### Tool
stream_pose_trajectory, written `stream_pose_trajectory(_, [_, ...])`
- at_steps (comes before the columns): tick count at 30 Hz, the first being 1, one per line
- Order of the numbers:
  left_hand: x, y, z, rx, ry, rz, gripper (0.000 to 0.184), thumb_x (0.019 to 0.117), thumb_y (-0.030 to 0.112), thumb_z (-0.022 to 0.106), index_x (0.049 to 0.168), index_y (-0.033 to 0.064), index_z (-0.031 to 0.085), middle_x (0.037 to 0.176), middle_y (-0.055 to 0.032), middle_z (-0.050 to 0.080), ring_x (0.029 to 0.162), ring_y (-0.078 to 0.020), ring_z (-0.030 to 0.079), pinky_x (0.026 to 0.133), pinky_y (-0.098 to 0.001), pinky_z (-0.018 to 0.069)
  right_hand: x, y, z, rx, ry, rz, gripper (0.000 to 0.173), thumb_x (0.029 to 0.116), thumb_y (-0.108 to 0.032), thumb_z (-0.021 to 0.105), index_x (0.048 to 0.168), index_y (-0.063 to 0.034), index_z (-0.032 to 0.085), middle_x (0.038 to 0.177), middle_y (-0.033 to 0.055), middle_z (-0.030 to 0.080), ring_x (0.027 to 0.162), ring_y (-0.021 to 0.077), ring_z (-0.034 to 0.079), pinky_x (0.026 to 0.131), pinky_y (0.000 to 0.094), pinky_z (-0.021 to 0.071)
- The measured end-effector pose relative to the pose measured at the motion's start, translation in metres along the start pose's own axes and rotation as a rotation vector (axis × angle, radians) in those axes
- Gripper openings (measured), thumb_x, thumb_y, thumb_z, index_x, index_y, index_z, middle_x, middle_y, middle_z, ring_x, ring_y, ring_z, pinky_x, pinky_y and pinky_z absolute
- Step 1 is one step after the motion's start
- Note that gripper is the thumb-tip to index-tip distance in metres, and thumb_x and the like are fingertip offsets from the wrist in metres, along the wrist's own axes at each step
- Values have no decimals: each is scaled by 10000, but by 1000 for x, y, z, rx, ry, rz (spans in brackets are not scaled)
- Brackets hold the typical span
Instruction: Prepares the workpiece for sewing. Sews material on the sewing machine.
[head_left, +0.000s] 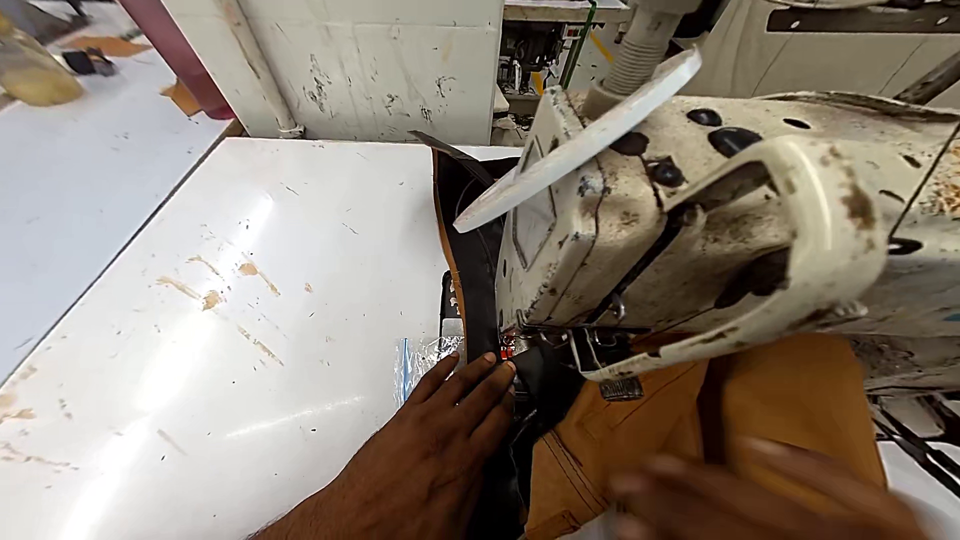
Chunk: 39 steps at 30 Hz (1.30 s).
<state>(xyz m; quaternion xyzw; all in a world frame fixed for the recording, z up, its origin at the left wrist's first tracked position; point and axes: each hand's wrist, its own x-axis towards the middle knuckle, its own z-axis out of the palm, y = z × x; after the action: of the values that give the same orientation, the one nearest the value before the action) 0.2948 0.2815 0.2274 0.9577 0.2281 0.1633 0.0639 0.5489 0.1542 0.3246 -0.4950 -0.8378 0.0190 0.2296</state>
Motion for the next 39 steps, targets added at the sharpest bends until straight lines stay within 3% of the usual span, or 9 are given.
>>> stream_pose_trajectory(1, [-1, 0, 1, -20, 11, -3, 437, 1067, 243, 308, 1349, 89, 604, 1496, -90, 556, 1445, -259, 462, 1192, -480, 358, 16, -1, 14, 41, -121, -69, 420, 1085, -377, 458, 1322, -83, 643, 1356, 114, 673, 1344, 266, 570, 1195, 537, 315])
stream_pose_trajectory(3, [-2, 0, 3, -47, 35, -12, 428, 1061, 255, 324, 1338, 107, 614, 1463, -106, 564, 1428, -246, 476, 1197, -479, 364, 35, 15, 52, -74, -210, -96, 645, 1060, -599, 328, 1412, -127, 592, 1418, 59, 637, 1383, 252, 543, 1178, 635, 306])
stream_pose_trajectory(5, [-1, 0, 3, -50, 44, -19, 450, 1074, 278, 318, 1353, 99, 622, 1429, -126, 584, 1412, -253, 491, 1197, -467, 367, 39, 33, 73, -275, -208, -77, 828, 1001, -741, 189, 1384, -145, 618, 1386, 30, 659, 1383, 263, 542, 1180, 678, 268])
stream_pose_trajectory(8, [-2, 0, 2, -21, 36, -23, 469, 1089, 296, 298, 1381, 104, 610, 1446, -124, 581, 1430, -254, 479, 1210, -459, 355, 33, 35, 73, -460, -197, -54, 943, 928, -836, 138, 1282, -155, 686, 1307, 47, 701, 1339, 339, 564, 1148, 730, 237])
stream_pose_trajectory(14, [-3, -2, 2, -41, 32, -4, 471, 1088, 284, 310, 1400, 84, 599, 1470, -100, 569, 1445, -235, 463, 1226, -470, 345, 26, 39, 74, -416, -248, -20, 908, 895, -871, 230, 1398, -226, 625, 1409, 17, 636, 1434, 309, 469, 1177, 745, 150])
stream_pose_trajectory(19, [-3, -3, 3, -36, 40, -2, 469, 1095, 284, 299, 1392, 88, 604, 1505, -47, 561, 1467, -213, 439, 1223, -479, 335, 37, 42, 78, -357, -220, -20, 904, 887, -879, 244, 1421, -246, 609, 1277, 27, 675, 1339, 293, 542, 1163, 741, 187])
stream_pose_trajectory(23, [-4, -2, 3, -36, 39, -14, 460, 1093, 281, 303, 1391, 92, 599, 1507, -72, 550, 1463, -219, 444, 1222, -468, 341, 46, 42, 80, -319, -207, 7, 894, 865, -895, 278, 1426, -280, 602, 1205, 18, 664, 1272, 269, 558, 1141, 695, 251])
stream_pose_trajectory(29, [-4, -2, 2, -94, 38, -40, 457, 1091, 295, 317, 1387, 93, 602, 1455, -116, 564, 1463, -244, 438, 1237, -448, 347, 48, 42, 84, -300, -211, 17, 858, 868, -891, 287, 1421, -313, 598, 1224, 12, 668, 1263, 270, 560, 1119, 661, 294])
stream_pose_trajectory(39, [-3, -1, 1, -81, 43, -34, 459, 1091, 293, 328, 1399, 74, 588, 1420, -125, 592, 1423, -248, 490, 1227, -435, 361, 49, 41, 89, -349, -195, 39, 917, 848, -912, 277, 1390, -260, 629, 1228, 17, 676, 1254, 271, 564, 1113, 644, 294])
